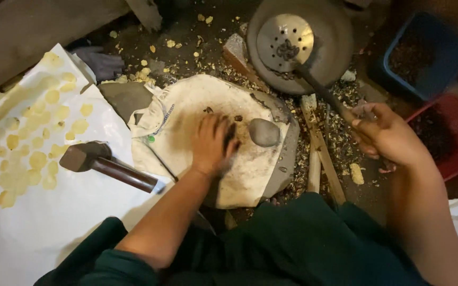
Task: The person uses a stone pestle to crush roasted cassava nuts on a cloth, then picks out the kernels and places them on a white sheet. They use a hammer to flatten the kernels on the sheet, repeating the process of crushing, picking, and flattening.
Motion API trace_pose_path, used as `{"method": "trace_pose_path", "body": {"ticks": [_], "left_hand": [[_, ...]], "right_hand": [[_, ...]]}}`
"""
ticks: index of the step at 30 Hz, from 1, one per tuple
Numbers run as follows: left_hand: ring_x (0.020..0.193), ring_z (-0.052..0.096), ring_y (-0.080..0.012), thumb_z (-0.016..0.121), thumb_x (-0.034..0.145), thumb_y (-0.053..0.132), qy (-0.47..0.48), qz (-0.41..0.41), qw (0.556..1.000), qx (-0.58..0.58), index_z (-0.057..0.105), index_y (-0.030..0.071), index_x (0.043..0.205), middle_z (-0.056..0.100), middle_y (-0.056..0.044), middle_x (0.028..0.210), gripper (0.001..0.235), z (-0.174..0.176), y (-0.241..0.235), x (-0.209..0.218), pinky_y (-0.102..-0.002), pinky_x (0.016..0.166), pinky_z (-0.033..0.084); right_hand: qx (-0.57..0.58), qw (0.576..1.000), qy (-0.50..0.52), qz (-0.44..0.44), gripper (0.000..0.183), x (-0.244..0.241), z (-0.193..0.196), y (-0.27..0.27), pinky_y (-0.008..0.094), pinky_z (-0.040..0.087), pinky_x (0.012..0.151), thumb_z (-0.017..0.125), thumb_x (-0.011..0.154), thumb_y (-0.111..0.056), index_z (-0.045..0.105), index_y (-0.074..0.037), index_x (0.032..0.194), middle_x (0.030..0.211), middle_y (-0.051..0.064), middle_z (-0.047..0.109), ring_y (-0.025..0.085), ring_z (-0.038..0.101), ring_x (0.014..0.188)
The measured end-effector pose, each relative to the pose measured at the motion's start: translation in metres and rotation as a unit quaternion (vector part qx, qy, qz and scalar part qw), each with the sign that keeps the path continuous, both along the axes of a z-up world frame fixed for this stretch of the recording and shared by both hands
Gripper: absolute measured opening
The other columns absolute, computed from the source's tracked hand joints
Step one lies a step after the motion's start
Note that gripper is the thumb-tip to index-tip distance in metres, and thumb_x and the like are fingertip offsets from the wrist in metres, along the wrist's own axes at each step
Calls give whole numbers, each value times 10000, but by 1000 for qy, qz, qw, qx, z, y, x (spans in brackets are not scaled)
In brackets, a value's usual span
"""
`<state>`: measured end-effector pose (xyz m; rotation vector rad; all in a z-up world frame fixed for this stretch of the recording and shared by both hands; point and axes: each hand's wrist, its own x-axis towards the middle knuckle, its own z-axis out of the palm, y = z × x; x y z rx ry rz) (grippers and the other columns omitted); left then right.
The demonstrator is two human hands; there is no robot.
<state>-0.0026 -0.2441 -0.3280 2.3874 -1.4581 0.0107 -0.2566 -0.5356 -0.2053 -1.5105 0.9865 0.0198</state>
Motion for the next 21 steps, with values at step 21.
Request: {"method": "trace_pose_path", "body": {"ticks": [21], "left_hand": [[1514,312,-425,588,968,463,38,-3,998,-54,446,-19,1482,399,-247,1585,718,-26,9,-7,-585,1256,165]], "right_hand": [[-17,1000,12,-23,326,1,-1,9,305,245,372,521,1041,-31,451,-27,1359,733,117,493,172,359,468]]}}
